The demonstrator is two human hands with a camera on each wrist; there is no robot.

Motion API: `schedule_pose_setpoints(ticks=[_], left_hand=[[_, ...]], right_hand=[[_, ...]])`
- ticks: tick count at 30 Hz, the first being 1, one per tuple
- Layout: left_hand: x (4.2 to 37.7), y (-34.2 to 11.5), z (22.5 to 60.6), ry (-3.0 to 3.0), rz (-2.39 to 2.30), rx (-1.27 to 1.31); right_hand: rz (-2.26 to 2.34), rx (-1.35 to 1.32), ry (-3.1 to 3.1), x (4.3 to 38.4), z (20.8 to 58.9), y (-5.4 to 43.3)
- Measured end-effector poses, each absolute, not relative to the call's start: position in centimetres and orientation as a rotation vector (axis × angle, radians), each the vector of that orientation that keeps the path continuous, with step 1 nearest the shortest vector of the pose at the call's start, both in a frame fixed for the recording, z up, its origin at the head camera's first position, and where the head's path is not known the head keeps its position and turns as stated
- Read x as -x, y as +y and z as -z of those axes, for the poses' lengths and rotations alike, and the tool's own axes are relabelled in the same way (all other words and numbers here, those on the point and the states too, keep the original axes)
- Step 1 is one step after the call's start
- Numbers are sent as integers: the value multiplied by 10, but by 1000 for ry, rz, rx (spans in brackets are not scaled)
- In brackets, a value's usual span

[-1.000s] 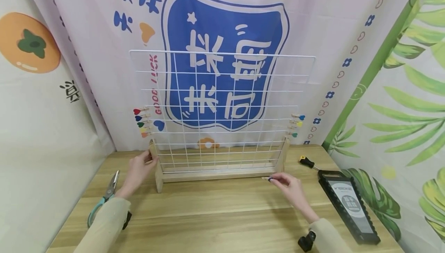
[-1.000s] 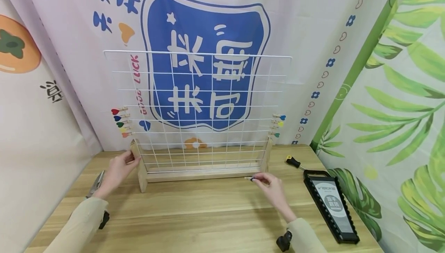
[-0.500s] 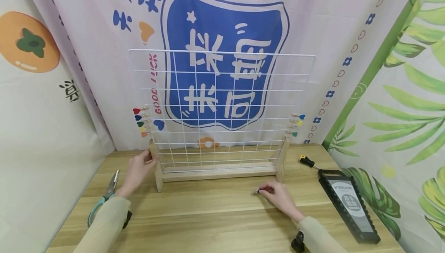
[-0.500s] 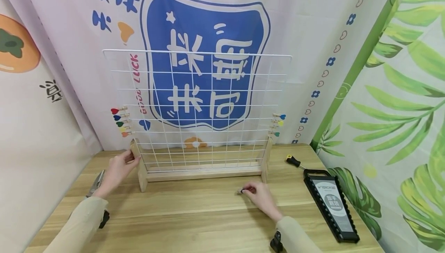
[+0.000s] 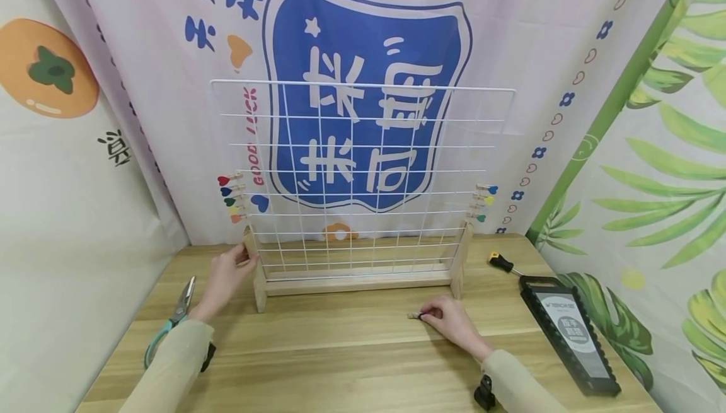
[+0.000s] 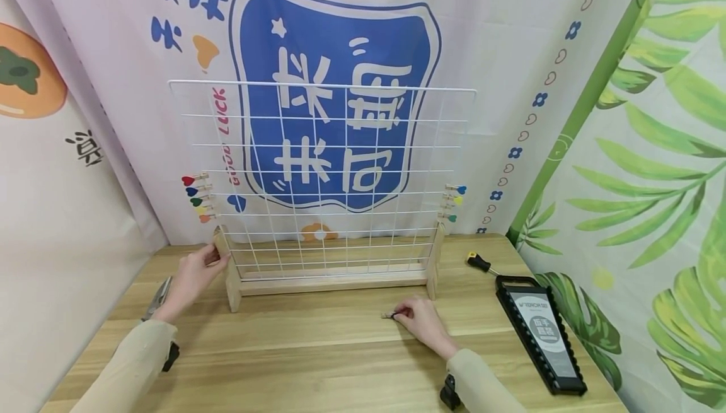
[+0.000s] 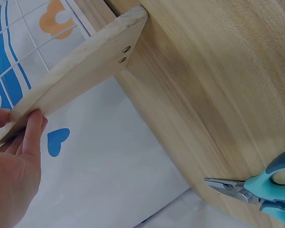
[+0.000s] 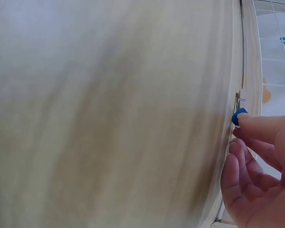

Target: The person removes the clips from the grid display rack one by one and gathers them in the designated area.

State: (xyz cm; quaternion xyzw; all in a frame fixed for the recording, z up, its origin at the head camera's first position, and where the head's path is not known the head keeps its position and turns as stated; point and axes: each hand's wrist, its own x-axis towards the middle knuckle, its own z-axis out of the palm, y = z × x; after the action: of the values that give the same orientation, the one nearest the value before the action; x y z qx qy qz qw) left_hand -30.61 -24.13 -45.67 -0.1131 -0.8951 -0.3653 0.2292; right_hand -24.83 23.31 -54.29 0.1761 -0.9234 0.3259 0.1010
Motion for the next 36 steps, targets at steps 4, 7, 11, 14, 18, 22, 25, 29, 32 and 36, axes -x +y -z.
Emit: schedule_pose_setpoints(ticks=[4,7,11,14,18,22,25,29,32,36], left_hand=[[306,-241,456,-2457,1011,315],[306,-241,456,-2455,1024,320],[304,-241,456,-2458,1033,323],[304,-242,456,-2467,1030,318],[305,-242,456,-2468,1035,311],[305,-243,457,-2463,1032,307],[305,-244,457,-2481,1020,297],[304,-244,458,-2504,1012,288],[304,-244,458,-2507,1018,291],[305,-244,458,-2498,1020,295]], right_hand=[[-984,-522,-2747,249,542,234],[-996,-518,-2741,250,537,236],[-1016,-528,-2671,252,519,241],[-1031,-501,-2623,254,493,249],[-976,-435,-2558,259,452,263],[-932,-387,-2437,264,412,277],[-942,-373,-2307,267,385,287],[-970,-315,-2169,272,355,300],[-998,-197,-2123,277,341,311],[-1016,-93,-2154,284,332,321]])
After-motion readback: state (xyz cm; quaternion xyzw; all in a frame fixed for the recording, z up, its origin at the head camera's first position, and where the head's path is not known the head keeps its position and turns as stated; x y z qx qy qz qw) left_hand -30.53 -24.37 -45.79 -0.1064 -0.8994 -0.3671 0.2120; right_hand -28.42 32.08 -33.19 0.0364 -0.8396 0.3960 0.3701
